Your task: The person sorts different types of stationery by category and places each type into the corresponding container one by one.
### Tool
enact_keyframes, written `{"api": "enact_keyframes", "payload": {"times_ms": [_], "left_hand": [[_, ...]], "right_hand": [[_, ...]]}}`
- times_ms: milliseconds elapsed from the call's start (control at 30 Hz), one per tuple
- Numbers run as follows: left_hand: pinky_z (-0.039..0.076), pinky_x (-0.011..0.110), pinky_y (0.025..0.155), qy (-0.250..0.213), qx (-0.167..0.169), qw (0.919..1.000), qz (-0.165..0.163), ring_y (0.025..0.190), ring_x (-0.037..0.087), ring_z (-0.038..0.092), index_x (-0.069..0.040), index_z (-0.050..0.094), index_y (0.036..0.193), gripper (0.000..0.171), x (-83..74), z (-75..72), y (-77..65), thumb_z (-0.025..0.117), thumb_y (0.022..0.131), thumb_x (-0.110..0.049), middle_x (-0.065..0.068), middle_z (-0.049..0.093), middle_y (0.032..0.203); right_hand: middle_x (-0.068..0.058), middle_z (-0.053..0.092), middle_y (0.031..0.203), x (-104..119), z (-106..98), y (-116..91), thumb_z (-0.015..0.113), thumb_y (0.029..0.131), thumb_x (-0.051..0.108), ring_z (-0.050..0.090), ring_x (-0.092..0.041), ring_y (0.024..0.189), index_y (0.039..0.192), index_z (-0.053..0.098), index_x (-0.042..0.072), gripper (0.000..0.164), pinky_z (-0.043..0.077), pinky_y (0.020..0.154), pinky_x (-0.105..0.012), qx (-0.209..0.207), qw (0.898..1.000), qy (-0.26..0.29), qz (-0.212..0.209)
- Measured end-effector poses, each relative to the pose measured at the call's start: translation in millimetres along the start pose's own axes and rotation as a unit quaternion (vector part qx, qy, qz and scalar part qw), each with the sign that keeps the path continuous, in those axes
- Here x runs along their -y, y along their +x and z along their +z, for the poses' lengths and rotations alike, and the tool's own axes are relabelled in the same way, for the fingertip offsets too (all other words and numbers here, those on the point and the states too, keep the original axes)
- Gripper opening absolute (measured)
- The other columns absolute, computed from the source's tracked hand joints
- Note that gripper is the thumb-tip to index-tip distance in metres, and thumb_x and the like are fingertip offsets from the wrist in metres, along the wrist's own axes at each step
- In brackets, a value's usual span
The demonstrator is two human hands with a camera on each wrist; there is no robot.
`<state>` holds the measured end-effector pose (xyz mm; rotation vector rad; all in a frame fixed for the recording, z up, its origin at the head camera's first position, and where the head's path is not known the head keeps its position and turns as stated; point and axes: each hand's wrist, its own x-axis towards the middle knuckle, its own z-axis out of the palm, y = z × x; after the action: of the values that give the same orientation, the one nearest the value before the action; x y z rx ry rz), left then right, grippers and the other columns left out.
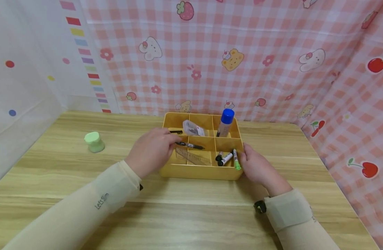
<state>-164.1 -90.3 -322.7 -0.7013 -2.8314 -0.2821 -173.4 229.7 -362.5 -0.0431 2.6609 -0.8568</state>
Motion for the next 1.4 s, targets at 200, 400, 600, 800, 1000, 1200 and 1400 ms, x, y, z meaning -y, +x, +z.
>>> {"api": "enact_keyframes", "payload": {"times_ms": [200,400,600,800,1000,1200,1400], "left_hand": [[0.059,0.041,0.085,0.001,0.01,1.0,0.002,0.091,0.023,0.066,-0.017,0.08,0.12,0.023,0.8,2.7,2.3,0.066,0.102,-0.018,0.002,0.076,0.102],[0.059,0.043,0.09,-0.006,0.023,0.9997,0.002,0.094,0.023,0.068,-0.016,0.08,0.122,0.026,0.2,5.4,4.6,0.063,0.103,-0.015,0.002,0.078,0.107],[0.057,0.046,0.1,-0.032,0.04,0.9987,-0.001,0.104,0.024,0.07,-0.016,0.079,0.123,0.027,0.3,7.8,7.5,0.06,0.104,-0.014,0.002,0.078,0.115],[0.054,0.046,0.108,-0.035,0.065,0.9972,0.008,0.119,0.025,0.068,-0.016,0.076,0.129,0.035,-0.3,9.8,10.6,0.055,0.103,-0.006,0.002,0.075,0.131],[0.056,0.042,0.103,-0.019,0.077,0.9964,0.03,0.112,0.023,0.068,-0.017,0.077,0.128,0.039,-3.8,10.4,13.1,0.058,0.099,0.001,0.002,0.075,0.124],[0.058,0.036,0.085,0.011,0.078,0.9944,0.07,0.096,0.018,0.064,-0.021,0.078,0.126,0.036,-8.3,12.7,14.6,0.059,0.102,-0.003,0.001,0.072,0.108],[0.056,0.034,0.081,0.02,0.065,0.9923,0.103,0.09,0.016,0.061,-0.021,0.08,0.12,0.028,-11.6,16.6,15.5,0.061,0.104,-0.007,0.001,0.069,0.101]], "right_hand": [[-0.028,0.034,0.167,-0.4,0.2,-0.3,0.024,0.115,0.032,0.047,-0.043,0.146,0.17,0.01,0.007,0.061,0.047,0.111,-0.063,-0.002,1.0,-0.005,-0.001],[-0.028,0.035,0.166,0.6,0.5,-0.4,0.024,0.115,0.032,0.048,-0.043,0.145,0.17,0.011,0.008,0.061,0.048,0.11,-0.063,0.0,1.0,0.0,-0.001],[-0.029,0.034,0.167,0.6,-0.2,0.2,0.024,0.115,0.032,0.045,-0.044,0.147,0.17,0.011,0.007,0.061,0.045,0.113,-0.065,-0.001,1.0,-0.005,-0.001],[-0.029,0.034,0.166,0.2,-0.5,0.7,0.024,0.115,0.032,0.047,-0.043,0.145,0.169,0.012,0.006,0.061,0.045,0.112,-0.064,-0.007,1.0,-0.016,-0.004],[-0.029,0.035,0.166,-0.7,-0.4,1.1,0.024,0.115,0.031,0.049,-0.042,0.143,0.169,0.012,0.006,0.061,0.045,0.112,-0.063,-0.007,1.0,-0.013,-0.005],[-0.029,0.034,0.166,-1.3,-0.2,1.1,0.024,0.115,0.032,0.045,-0.043,0.147,0.169,0.012,0.005,0.061,0.042,0.115,-0.065,-0.009,1.0,-0.013,-0.011],[-0.028,0.031,0.168,-0.1,0.0,0.3,0.025,0.115,0.032,0.038,-0.046,0.152,0.169,0.012,0.004,0.062,0.036,0.12,-0.066,-0.01,1.0,-0.016,-0.015]]}}
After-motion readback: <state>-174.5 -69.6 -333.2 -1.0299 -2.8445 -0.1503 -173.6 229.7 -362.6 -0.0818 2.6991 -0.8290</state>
